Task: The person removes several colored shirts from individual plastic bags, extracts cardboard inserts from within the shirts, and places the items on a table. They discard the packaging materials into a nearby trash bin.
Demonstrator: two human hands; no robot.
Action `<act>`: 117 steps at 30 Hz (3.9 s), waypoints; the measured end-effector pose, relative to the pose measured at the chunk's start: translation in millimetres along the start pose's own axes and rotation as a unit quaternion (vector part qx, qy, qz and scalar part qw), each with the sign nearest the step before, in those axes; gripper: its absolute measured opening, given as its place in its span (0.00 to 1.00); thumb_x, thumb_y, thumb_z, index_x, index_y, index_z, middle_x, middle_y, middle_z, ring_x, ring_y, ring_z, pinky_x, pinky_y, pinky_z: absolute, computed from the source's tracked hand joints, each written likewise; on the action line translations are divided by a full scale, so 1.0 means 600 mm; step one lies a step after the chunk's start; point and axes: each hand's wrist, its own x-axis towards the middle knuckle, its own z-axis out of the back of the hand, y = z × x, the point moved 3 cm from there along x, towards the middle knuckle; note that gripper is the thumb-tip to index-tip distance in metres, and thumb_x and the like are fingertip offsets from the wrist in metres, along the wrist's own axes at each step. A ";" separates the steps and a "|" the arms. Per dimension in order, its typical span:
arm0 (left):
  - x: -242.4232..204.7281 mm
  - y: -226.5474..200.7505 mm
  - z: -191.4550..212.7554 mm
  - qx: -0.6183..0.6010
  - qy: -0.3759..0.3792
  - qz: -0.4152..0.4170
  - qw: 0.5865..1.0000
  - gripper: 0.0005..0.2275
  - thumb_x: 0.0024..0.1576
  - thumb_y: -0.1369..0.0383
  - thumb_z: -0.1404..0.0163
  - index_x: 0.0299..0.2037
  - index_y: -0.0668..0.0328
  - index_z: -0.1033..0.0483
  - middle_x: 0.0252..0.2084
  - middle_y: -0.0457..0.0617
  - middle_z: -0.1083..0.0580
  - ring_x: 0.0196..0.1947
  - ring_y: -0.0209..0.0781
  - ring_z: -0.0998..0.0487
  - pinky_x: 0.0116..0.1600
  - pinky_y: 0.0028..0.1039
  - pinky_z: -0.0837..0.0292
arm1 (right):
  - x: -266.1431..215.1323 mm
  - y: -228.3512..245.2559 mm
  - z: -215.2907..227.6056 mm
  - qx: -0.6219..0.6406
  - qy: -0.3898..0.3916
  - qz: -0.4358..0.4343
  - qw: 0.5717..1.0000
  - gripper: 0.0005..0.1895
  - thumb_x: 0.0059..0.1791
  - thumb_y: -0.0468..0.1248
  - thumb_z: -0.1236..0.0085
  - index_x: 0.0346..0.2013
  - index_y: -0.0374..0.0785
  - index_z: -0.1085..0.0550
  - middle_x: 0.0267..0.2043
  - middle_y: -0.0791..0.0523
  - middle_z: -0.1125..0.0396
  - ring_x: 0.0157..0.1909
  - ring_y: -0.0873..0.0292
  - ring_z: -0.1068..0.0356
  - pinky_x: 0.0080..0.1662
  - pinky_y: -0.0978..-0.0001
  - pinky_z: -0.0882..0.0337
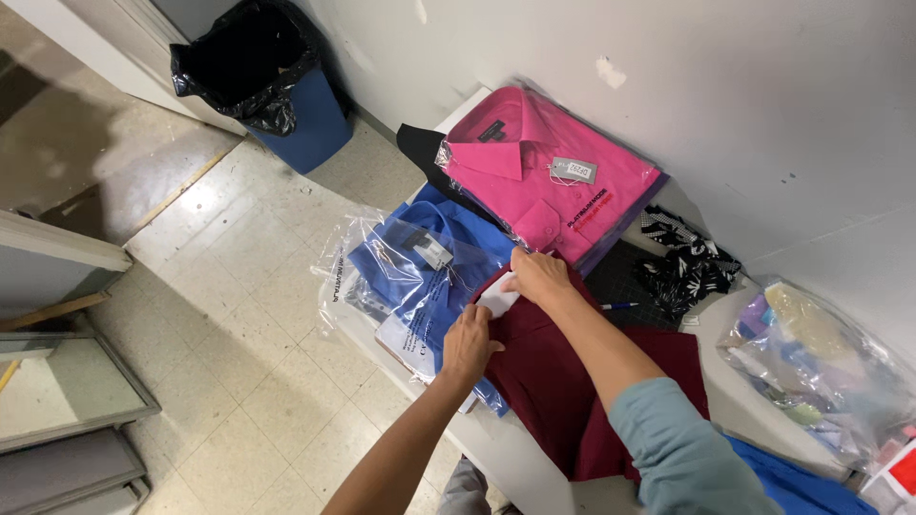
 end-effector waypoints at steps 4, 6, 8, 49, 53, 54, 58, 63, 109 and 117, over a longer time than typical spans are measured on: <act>0.021 0.017 -0.072 0.031 -0.010 -0.020 0.999 0.23 0.43 0.58 0.32 0.45 0.51 0.28 0.43 0.46 0.29 0.49 0.48 0.22 0.53 0.33 0.26 | 0.038 -0.006 -0.028 -0.031 0.020 -0.009 0.999 0.19 0.43 0.54 0.34 0.44 0.51 0.23 0.49 0.49 0.24 0.58 0.43 0.26 0.55 0.43 0.27; 0.019 0.012 -0.071 0.018 -0.002 -0.027 0.999 0.19 0.45 0.59 0.33 0.43 0.52 0.26 0.41 0.46 0.28 0.48 0.49 0.22 0.53 0.33 0.27 | 0.052 -0.013 -0.041 -0.028 0.019 -0.014 0.999 0.15 0.42 0.51 0.33 0.40 0.52 0.19 0.49 0.51 0.23 0.57 0.43 0.25 0.54 0.44 0.26; 0.010 -0.005 -0.042 -0.001 0.001 -0.022 1.000 0.11 0.53 0.63 0.38 0.44 0.50 0.21 0.40 0.45 0.28 0.46 0.47 0.22 0.51 0.32 0.26 | 0.059 -0.025 -0.053 0.002 0.035 -0.036 0.999 0.19 0.42 0.53 0.32 0.46 0.61 0.19 0.54 0.53 0.25 0.61 0.45 0.28 0.57 0.43 0.28; -0.096 0.061 0.146 -0.157 0.004 -0.198 0.968 0.15 0.55 0.76 0.50 0.19 0.39 0.21 0.38 0.31 0.19 0.38 0.37 0.18 0.47 0.29 0.37 | -0.243 -0.482 0.041 0.131 -0.290 -0.186 0.930 0.13 0.46 0.42 0.39 0.37 0.36 0.19 0.34 0.41 0.25 0.44 0.33 0.24 0.43 0.43 0.28; -0.097 0.067 0.129 -0.002 0.028 -0.157 0.987 0.14 0.54 0.77 0.50 0.23 0.42 0.18 0.43 0.35 0.20 0.43 0.37 0.18 0.49 0.33 0.33 | -0.218 -0.444 0.056 -0.039 -0.326 -0.231 0.916 0.11 0.51 0.36 0.44 0.48 0.40 0.25 0.34 0.45 0.24 0.43 0.40 0.21 0.45 0.47 0.23; -0.093 0.057 0.100 -0.002 0.028 -0.156 0.987 0.14 0.54 0.77 0.50 0.23 0.42 0.18 0.43 0.35 0.20 0.43 0.37 0.18 0.49 0.33 0.33 | -0.243 -0.369 0.068 -0.039 -0.326 -0.230 0.916 0.11 0.51 0.36 0.44 0.48 0.40 0.25 0.34 0.45 0.24 0.43 0.40 0.21 0.45 0.47 0.23; -0.085 0.009 0.028 0.108 -0.029 -0.126 0.986 0.05 0.54 0.65 0.52 0.37 0.49 0.26 0.40 0.44 0.26 0.35 0.46 0.20 0.43 0.37 0.36 | -0.276 -0.164 0.029 0.019 -0.328 -0.056 0.943 0.17 0.52 0.37 0.52 0.55 0.50 0.30 0.36 0.44 0.26 0.43 0.38 0.23 0.47 0.45 0.24; -0.092 -0.124 0.087 0.152 -0.035 -0.167 0.974 0.11 0.60 0.56 0.52 0.39 0.51 0.23 0.37 0.51 0.24 0.29 0.49 0.20 0.44 0.38 0.40 | -0.223 -0.162 -0.159 0.017 -0.035 0.018 0.999 0.09 0.49 0.48 0.43 0.39 0.54 0.19 0.41 0.52 0.23 0.49 0.46 0.23 0.48 0.52 0.22; -0.101 -0.152 -0.050 -0.109 0.133 -0.026 0.985 0.34 0.40 0.42 0.36 0.51 0.51 0.30 0.49 0.49 0.26 0.41 0.55 0.18 0.46 0.44 0.26 | -0.004 -0.326 -0.286 0.535 -0.214 -0.178 0.798 0.21 0.48 0.60 0.34 0.32 0.46 0.22 0.29 0.60 0.32 0.35 0.62 0.34 0.37 0.71 0.36; -0.169 -0.145 -0.037 -0.054 -0.175 -0.282 0.942 0.05 0.58 0.79 0.54 0.33 0.58 0.30 0.52 0.55 0.27 0.19 0.49 0.31 0.32 0.37 0.33 | -0.095 -0.251 -0.104 0.519 -0.208 -0.218 0.800 0.21 0.52 0.56 0.42 0.28 0.44 0.33 0.26 0.64 0.46 0.32 0.63 0.47 0.37 0.67 0.44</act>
